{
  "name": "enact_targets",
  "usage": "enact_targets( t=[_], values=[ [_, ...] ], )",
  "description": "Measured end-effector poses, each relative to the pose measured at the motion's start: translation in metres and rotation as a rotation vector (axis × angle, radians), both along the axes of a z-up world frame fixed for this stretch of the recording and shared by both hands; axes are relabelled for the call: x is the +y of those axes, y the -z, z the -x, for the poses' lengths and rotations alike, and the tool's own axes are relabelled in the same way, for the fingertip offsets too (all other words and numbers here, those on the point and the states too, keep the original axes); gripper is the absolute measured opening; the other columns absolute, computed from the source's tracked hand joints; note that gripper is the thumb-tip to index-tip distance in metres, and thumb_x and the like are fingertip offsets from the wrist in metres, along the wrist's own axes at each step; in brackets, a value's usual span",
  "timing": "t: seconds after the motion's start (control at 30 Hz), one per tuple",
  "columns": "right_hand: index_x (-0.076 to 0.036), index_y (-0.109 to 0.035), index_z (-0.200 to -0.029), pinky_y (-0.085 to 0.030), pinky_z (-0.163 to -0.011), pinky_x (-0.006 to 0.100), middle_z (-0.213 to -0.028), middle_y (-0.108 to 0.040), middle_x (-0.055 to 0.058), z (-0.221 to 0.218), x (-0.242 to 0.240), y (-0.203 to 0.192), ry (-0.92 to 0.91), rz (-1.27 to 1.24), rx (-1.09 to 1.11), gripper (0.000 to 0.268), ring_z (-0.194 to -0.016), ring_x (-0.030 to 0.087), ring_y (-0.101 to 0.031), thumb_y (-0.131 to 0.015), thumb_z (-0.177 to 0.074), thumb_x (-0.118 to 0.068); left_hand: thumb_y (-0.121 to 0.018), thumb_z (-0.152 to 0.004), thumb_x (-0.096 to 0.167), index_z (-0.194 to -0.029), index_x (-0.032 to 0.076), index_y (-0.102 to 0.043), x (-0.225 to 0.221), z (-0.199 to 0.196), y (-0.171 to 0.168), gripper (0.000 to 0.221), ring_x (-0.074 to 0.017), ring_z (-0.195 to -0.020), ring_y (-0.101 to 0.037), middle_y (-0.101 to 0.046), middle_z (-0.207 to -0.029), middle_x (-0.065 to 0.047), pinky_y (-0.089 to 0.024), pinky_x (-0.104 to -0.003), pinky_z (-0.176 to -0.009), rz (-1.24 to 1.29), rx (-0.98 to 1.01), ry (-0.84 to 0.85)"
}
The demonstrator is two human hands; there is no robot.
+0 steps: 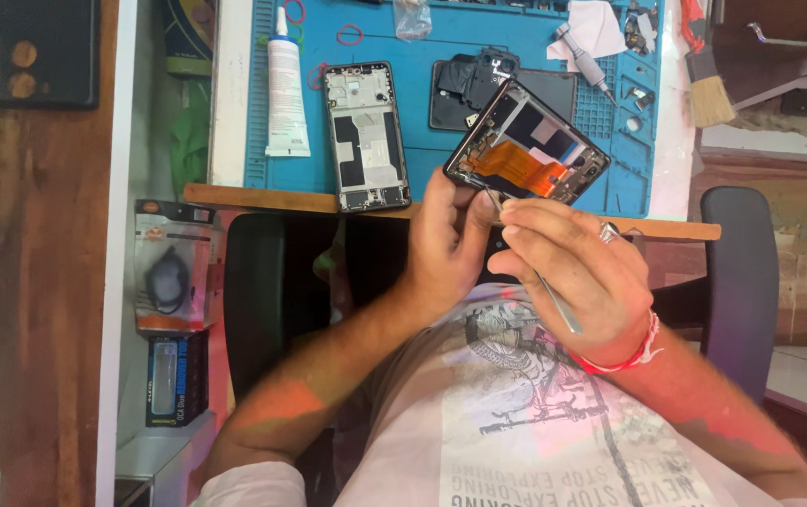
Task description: The person uses a metal spudger to carefully pry and lift a flexible ribbon cable from a smartphone chassis. They work along the edges of the cable, detaching it from the internal frame while holding the device steady.
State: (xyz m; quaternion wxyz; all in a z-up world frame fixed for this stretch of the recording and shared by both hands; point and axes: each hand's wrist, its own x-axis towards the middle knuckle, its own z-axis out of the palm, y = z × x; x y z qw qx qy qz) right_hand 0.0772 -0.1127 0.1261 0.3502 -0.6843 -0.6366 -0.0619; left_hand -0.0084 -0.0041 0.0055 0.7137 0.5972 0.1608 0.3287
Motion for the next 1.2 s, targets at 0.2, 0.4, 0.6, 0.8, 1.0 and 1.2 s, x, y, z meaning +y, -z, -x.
enact_targets(
  t=[0.2,0.4,0.6,0.8,1.0,1.2],
  values=[
    [0.007,-0.065,-0.115,-0.059,-0.08,0.036,-0.116,-0.068,0.018,0.001,0.001,0.002,-0.025,-0.024,-0.104,0.036,-0.107,0.035,-0.072,-0.086,-0.089,-0.006,-0.054,-0.111,0.005,-0.13,-0.001,-0.049,-0.001,0.002,-0.001,0.021,-0.0064,-0.085,-0.059,-0.065,-0.098,-0.005,-0.05,-0.023,-0.072,0.032,0.031,-0.001],
    [0.007,-0.064,-0.11,-0.062,-0.084,0.04,-0.114,-0.068,0.02,0.0,0.004,0.0,-0.052,-0.035,-0.202,0.031,-0.107,0.037,-0.072,-0.085,-0.092,-0.008,-0.048,-0.11,-0.002,-0.148,-0.001,-0.039,0.001,0.002,-0.007,0.039,-0.0108,-0.107,-0.065,-0.065,-0.12,-0.008,-0.054,-0.026,-0.094,0.079,-0.13,0.032],
    [0.007,-0.062,-0.106,-0.062,-0.086,0.043,-0.111,-0.068,0.021,0.001,0.005,-0.005,-0.099,-0.014,-0.196,0.031,-0.106,0.038,-0.071,-0.084,-0.092,-0.009,-0.046,-0.11,-0.006,-0.152,-0.002,-0.037,0.002,0.005,-0.005,0.043,-0.0142,-0.113,-0.064,-0.062,-0.13,-0.011,-0.055,-0.029,-0.098,0.179,-0.132,0.09],
    [0.008,-0.063,-0.105,-0.061,-0.085,0.044,-0.108,-0.068,0.021,0.002,0.006,-0.007,-0.112,-0.006,-0.252,0.031,-0.104,0.038,-0.071,-0.083,-0.094,-0.012,-0.043,-0.111,-0.002,-0.154,-0.001,-0.035,0.005,0.008,-0.005,0.043,-0.0158,-0.121,-0.06,-0.059,-0.138,-0.013,-0.05,-0.03,-0.106,0.198,-0.198,0.145],
    [0.008,-0.064,-0.105,-0.061,-0.085,0.042,-0.108,-0.068,0.021,0.004,0.005,-0.007,-0.083,0.0,-0.255,0.031,-0.104,0.037,-0.071,-0.083,-0.094,-0.013,-0.043,-0.115,0.003,-0.154,-0.002,-0.039,0.005,0.011,-0.006,0.04,-0.0162,-0.12,-0.059,-0.059,-0.133,-0.013,-0.049,-0.03,-0.108,0.179,-0.173,0.142],
    [0.008,-0.064,-0.104,-0.062,-0.084,0.042,-0.107,-0.068,0.02,0.004,0.005,-0.007,-0.087,-0.016,-0.277,0.03,-0.103,0.037,-0.071,-0.084,-0.095,-0.012,-0.045,-0.116,0.007,-0.153,-0.002,-0.038,0.003,0.009,-0.006,0.038,-0.0151,-0.12,-0.058,-0.059,-0.137,-0.012,-0.049,-0.03,-0.106,0.17,-0.165,0.134]
  ],
)
